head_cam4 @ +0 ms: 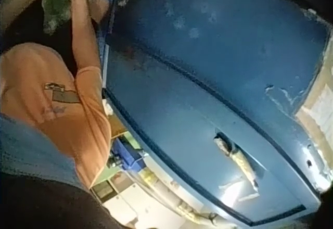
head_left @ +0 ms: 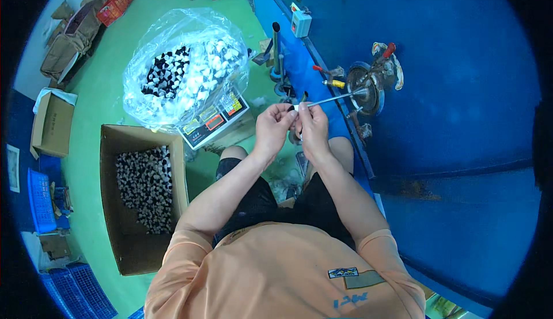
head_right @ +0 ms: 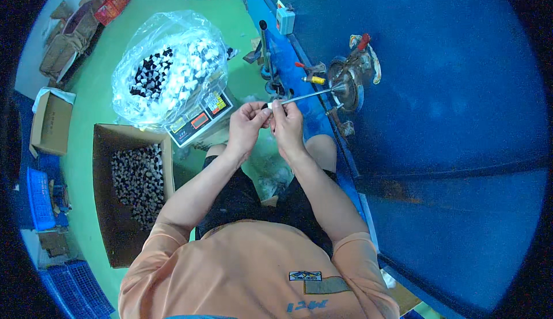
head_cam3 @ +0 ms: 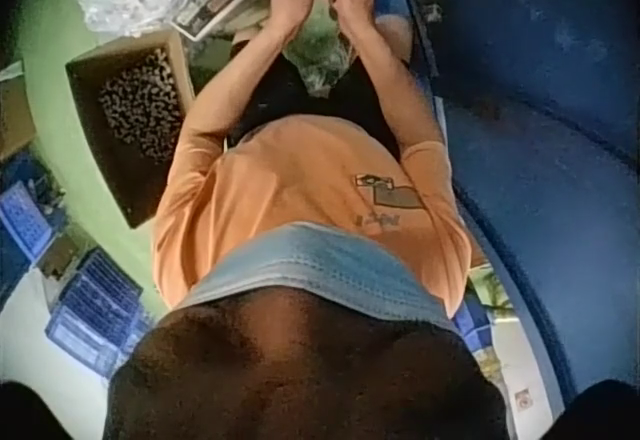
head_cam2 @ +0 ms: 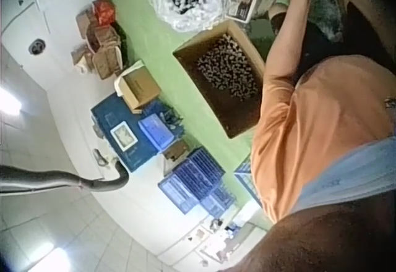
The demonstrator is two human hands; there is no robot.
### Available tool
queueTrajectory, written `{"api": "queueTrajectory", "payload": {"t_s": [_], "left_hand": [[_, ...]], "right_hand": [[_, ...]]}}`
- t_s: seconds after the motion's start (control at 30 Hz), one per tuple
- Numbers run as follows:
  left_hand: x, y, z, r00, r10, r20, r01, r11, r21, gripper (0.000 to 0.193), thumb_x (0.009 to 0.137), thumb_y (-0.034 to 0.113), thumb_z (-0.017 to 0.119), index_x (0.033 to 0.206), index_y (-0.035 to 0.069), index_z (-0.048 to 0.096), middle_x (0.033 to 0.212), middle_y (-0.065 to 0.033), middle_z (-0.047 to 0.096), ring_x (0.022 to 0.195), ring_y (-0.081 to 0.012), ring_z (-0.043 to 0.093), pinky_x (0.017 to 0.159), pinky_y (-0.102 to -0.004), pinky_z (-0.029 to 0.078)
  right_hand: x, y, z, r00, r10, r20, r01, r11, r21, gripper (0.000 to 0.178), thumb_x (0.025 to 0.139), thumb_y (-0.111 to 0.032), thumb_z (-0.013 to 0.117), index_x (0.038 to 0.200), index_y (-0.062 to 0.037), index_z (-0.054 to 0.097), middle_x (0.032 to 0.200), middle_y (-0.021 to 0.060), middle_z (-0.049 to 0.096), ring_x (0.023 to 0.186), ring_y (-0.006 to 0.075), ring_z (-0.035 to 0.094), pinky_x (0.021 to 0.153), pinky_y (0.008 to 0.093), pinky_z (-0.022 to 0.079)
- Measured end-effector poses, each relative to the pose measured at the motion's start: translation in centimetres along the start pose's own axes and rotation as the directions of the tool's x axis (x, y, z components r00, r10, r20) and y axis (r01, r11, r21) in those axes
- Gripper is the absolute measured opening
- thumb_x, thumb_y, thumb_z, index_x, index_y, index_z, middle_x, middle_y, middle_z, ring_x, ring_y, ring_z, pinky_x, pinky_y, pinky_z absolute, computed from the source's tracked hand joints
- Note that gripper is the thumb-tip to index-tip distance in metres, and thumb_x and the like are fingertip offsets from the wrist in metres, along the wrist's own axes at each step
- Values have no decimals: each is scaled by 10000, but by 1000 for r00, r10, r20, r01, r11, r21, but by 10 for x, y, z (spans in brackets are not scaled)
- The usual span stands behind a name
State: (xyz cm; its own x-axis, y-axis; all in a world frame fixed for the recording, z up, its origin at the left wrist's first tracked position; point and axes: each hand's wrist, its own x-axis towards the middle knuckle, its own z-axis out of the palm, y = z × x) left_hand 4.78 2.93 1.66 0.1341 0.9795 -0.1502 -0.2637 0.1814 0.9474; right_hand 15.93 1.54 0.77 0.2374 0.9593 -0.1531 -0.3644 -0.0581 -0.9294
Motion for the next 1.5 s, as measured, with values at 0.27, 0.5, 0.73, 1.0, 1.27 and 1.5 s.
{"api": "queueTrajectory", "payload": {"t_s": [0.27,0.5,0.73,1.0,1.27,1.5], "left_hand": [[-10,8,-14,996,41,-80,-29,989,143,143,915,41,625,1046,-15,611,815,-73,641,694,-111,579,653,-217,491],[-53,63,-93,732,190,-654,-543,742,-392,233,1007,259,514,1094,57,587,971,-92,664,874,-167,628,789,-284,499],[-45,-1,-42,969,217,121,-249,856,454,191,905,89,630,1084,24,627,963,-80,644,893,-170,609,800,-306,492],[-13,1,-42,969,-91,232,33,970,242,154,908,53,622,1049,-6,612,862,-54,628,727,-137,597,720,-266,498],[-2,-3,-29,975,-213,66,223,910,-350,138,932,58,634,1053,5,593,850,-67,623,694,-102,590,668,-205,509],[-2,3,-18,980,-193,52,199,915,-351,148,935,53,624,1069,-7,600,846,-53,615,687,-89,578,655,-194,504]], "right_hand": [[-7,7,11,997,-23,80,29,997,-71,230,1026,-275,508,1011,-52,563,648,-4,514,502,56,430,412,213,304],[-27,3,-6,960,166,226,-199,971,132,449,1051,-451,368,1042,-45,558,640,3,517,463,71,430,399,220,318],[-25,13,14,952,175,251,-176,984,-17,643,1032,-583,245,1133,-28,554,627,20,523,422,83,402,366,225,285],[-22,10,-5,932,232,279,-225,973,-56,671,1031,-581,259,1202,10,527,591,20,500,406,81,378,348,223,258],[-19,13,-10,974,181,134,-179,984,-22,612,1037,-553,300,1127,9,525,598,17,497,411,76,373,348,216,258],[-18,19,-12,986,133,99,-132,991,-9,533,1044,-511,332,1085,-16,527,594,7,479,431,71,380,360,216,264]]}}
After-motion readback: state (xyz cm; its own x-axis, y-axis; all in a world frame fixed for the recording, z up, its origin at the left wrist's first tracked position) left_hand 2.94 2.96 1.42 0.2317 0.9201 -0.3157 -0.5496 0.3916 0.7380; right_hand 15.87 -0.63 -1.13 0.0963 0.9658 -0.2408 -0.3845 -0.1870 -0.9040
